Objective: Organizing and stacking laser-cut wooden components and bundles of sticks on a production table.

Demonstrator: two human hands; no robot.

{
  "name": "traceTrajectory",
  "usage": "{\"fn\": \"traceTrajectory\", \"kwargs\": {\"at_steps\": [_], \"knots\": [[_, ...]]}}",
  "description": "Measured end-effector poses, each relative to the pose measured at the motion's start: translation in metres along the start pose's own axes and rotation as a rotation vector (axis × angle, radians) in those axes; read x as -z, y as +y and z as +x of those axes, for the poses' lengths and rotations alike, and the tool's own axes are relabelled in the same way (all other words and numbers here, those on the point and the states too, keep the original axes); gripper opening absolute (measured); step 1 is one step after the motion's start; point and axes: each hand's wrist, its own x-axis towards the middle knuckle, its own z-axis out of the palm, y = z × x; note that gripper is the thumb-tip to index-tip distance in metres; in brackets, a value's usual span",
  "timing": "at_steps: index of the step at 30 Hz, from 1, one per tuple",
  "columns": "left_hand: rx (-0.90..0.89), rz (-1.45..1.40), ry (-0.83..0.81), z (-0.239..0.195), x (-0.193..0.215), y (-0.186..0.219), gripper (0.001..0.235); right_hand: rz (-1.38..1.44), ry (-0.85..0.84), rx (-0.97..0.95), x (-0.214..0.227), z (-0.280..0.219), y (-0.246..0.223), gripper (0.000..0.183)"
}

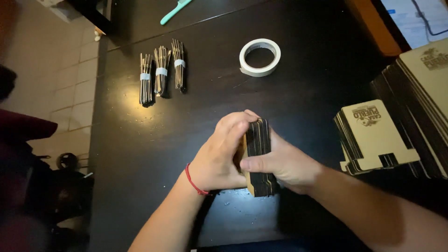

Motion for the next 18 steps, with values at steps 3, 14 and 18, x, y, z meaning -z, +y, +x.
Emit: {"fn": "traceTrajectory", "kwargs": {"at_steps": [3, 14, 18], "knots": [[-0.027, 0.062, 0.003, -0.004, 0.001, 0.0, 0.109, -0.025, -0.02, 0.005, 0.003, 0.001, 0.002, 0.13], [0.039, 0.037, -0.026, -0.006, 0.0, 0.002, 0.11, -0.15, 0.022, 0.082, -0.011, -0.008, -0.01, 0.113], [0.128, 0.035, -0.046, -0.009, 0.006, 0.004, 0.128, 0.053, -0.066, -0.046, -0.006, -0.012, -0.011, 0.11]]}}
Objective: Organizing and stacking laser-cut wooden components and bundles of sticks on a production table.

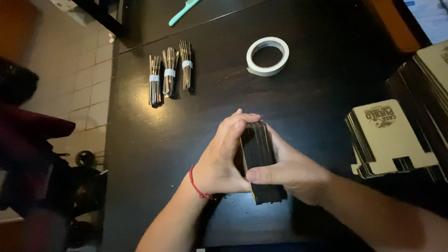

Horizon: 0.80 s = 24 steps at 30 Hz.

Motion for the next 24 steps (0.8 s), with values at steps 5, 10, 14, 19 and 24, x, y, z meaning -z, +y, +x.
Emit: {"fn": "traceTrajectory", "kwargs": {"at_steps": [5, 10, 14, 19, 24], "knots": [[-0.027, 0.034, -0.001, -0.001, 0.001, 0.001, 0.125, -0.016, -0.012, 0.057, -0.002, 0.003, -0.004, 0.102], [-0.077, 0.062, 0.011, 0.001, 0.001, 0.002, 0.113, -0.025, 0.045, -0.003, -0.005, 0.003, -0.004, 0.102], [-0.097, 0.08, -0.011, 0.004, 0.002, 0.002, 0.109, 0.08, 0.065, -0.029, -0.003, 0.002, 0.0, 0.092], [-0.091, 0.085, 0.002, 0.003, 0.001, 0.003, 0.109, 0.157, 0.177, -0.172, -0.004, 0.001, 0.005, 0.074], [-0.133, 0.131, 0.001, 0.003, 0.0, -0.001, 0.098, 0.245, 0.046, 0.009, 0.009, 0.006, 0.022, 0.074]]}}
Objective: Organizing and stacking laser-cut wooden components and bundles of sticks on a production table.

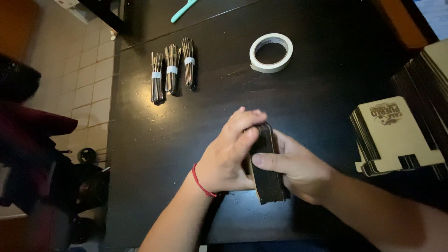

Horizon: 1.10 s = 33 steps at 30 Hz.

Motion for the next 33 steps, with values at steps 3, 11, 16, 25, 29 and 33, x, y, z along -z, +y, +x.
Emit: {"fn": "traceTrajectory", "kwargs": {"at_steps": [3, 11, 16, 25, 29, 33], "knots": [[0.031, -0.003, -0.004, -0.002, -0.003, -0.002, 0.111, -0.053, 0.05, 0.006, 0.0, 0.0, -0.002, 0.053], [0.067, -0.063, -0.006, -0.003, 0.0, 0.002, 0.114, -0.059, 0.05, 0.007, -0.001, 0.002, -0.002, 0.056], [0.065, -0.064, -0.012, -0.005, -0.002, 0.002, 0.116, -0.216, 0.047, -0.07, -0.018, -0.003, -0.014, 0.097], [0.071, 0.019, -0.119, -0.003, 0.014, -0.002, 0.09, -0.326, -0.037, 0.199, -0.014, 0.0, -0.008, 0.099], [0.378, -0.032, -0.269, 0.01, 0.044, 0.007, 0.12, -0.354, 0.211, 0.017, -0.017, 0.001, -0.014, 0.082], [0.475, -0.28, 0.128, 0.014, 0.04, 0.014, 0.055, -0.365, 0.211, -0.021, -0.016, 0.0, -0.012, 0.093]]}}
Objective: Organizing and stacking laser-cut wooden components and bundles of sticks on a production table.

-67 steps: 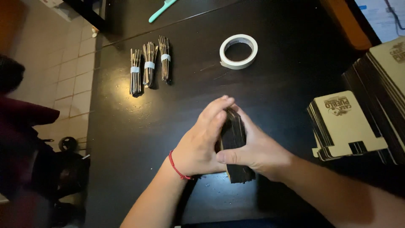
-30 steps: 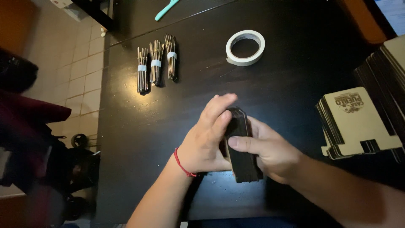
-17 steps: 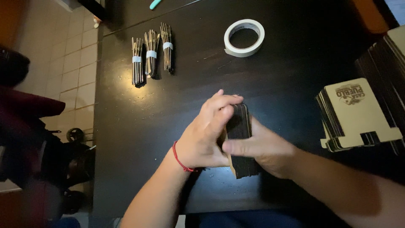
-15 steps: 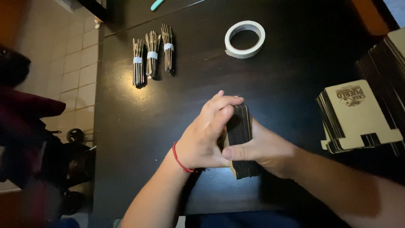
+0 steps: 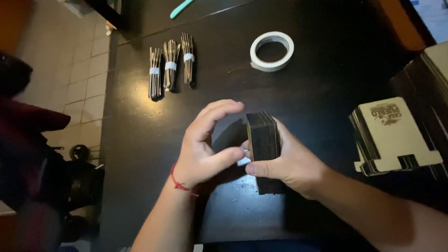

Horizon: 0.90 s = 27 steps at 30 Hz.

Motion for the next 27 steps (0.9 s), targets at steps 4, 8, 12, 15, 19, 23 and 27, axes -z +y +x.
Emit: {"fn": "traceTrajectory", "kwargs": {"at_steps": [4, 8, 12, 15, 19, 23, 27], "knots": [[0.003, 0.017, 0.033, -0.002, -0.017, -0.006, 0.035, -0.116, -0.045, 0.179, 0.001, 0.001, 0.005, 0.099], [0.03, -0.062, 0.073, -0.002, -0.024, -0.008, 0.027, -0.097, -0.079, 0.175, 0.002, 0.002, 0.007, 0.106], [0.013, -0.206, 0.074, -0.002, -0.028, -0.009, 0.026, -0.072, -0.097, 0.208, 0.002, 0.003, 0.01, 0.109], [0.03, -0.232, 0.069, -0.005, -0.028, -0.013, 0.025, -0.132, -0.045, 0.146, 0.001, 0.001, 0.005, 0.106], [0.051, -0.175, 0.073, -0.005, -0.029, -0.006, 0.032, -0.059, -0.073, 0.106, 0.0, 0.0, 0.006, 0.105], [0.008, -0.027, 0.093, -0.003, -0.033, 0.001, 0.033, -0.02, -0.099, 0.179, -0.002, -0.002, 0.004, 0.093], [0.027, -0.064, 0.095, -0.003, -0.036, 0.0, 0.03, -0.017, -0.077, 0.175, 0.004, 0.003, 0.017, 0.098]]}}
